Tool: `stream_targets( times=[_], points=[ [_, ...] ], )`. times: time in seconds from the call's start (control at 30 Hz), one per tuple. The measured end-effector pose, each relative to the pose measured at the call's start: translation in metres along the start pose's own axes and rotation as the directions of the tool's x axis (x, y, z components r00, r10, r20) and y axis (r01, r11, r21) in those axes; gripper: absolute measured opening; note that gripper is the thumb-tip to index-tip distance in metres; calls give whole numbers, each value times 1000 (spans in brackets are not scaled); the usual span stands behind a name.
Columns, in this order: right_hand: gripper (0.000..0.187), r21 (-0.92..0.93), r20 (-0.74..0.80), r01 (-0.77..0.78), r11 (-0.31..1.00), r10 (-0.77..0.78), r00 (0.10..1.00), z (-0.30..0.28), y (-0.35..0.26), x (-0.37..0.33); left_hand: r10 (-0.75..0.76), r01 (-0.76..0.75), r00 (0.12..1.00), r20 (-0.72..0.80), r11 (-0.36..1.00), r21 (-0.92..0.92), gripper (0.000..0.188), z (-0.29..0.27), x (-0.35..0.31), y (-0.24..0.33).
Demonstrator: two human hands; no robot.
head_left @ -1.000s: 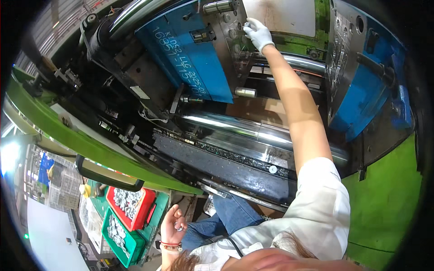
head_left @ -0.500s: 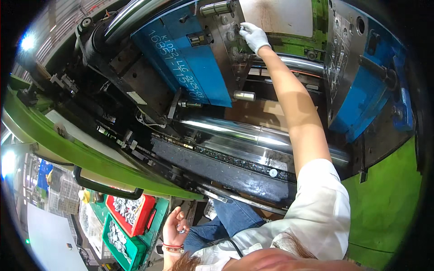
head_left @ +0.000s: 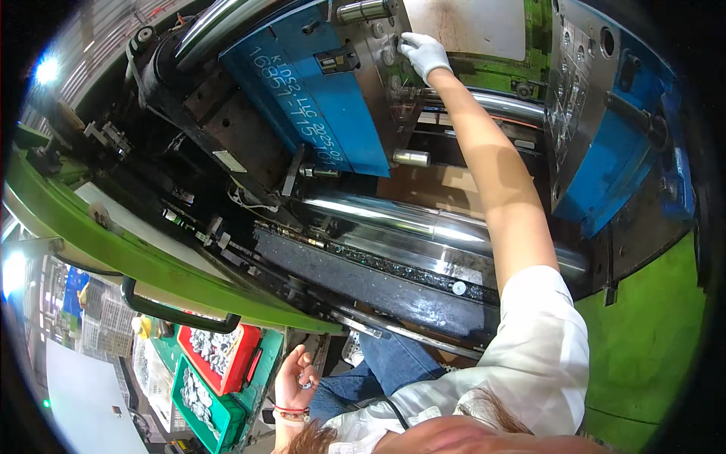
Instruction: Operating an industrial machine to manufacture or assemble small components, including manual placement and tool use.
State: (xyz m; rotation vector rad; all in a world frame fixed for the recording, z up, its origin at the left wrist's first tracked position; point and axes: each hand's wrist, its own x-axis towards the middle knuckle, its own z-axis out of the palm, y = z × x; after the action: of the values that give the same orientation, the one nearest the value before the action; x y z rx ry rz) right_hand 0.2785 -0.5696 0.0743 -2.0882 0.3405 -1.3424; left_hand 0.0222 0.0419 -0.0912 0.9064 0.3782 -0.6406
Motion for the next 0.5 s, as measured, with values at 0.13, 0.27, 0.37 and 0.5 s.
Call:
stream_targets(
  times=[0.13,0.27,0.37,0.5],
  points=[
    [33,8,-66,-44,999,45,997,5,0,-1,-7,7,1000,-4,1000,-14,20,-3,0,0],
    [30,-71,-96,-40,997,33,995,9,-2,-3,-10,11,1000,3,1000,-25,19,-7,-1,0],
    [25,79,-149,-73,994,84,985,13,-7,-6,-12,11,1000,-9,999,-31,19,-9,-2,0],
    [22,152,-128,-235,960,255,958,17,-7,-9,9,-9,1000,-5,999,-44,19,-10,-5,-1]
  ],
)
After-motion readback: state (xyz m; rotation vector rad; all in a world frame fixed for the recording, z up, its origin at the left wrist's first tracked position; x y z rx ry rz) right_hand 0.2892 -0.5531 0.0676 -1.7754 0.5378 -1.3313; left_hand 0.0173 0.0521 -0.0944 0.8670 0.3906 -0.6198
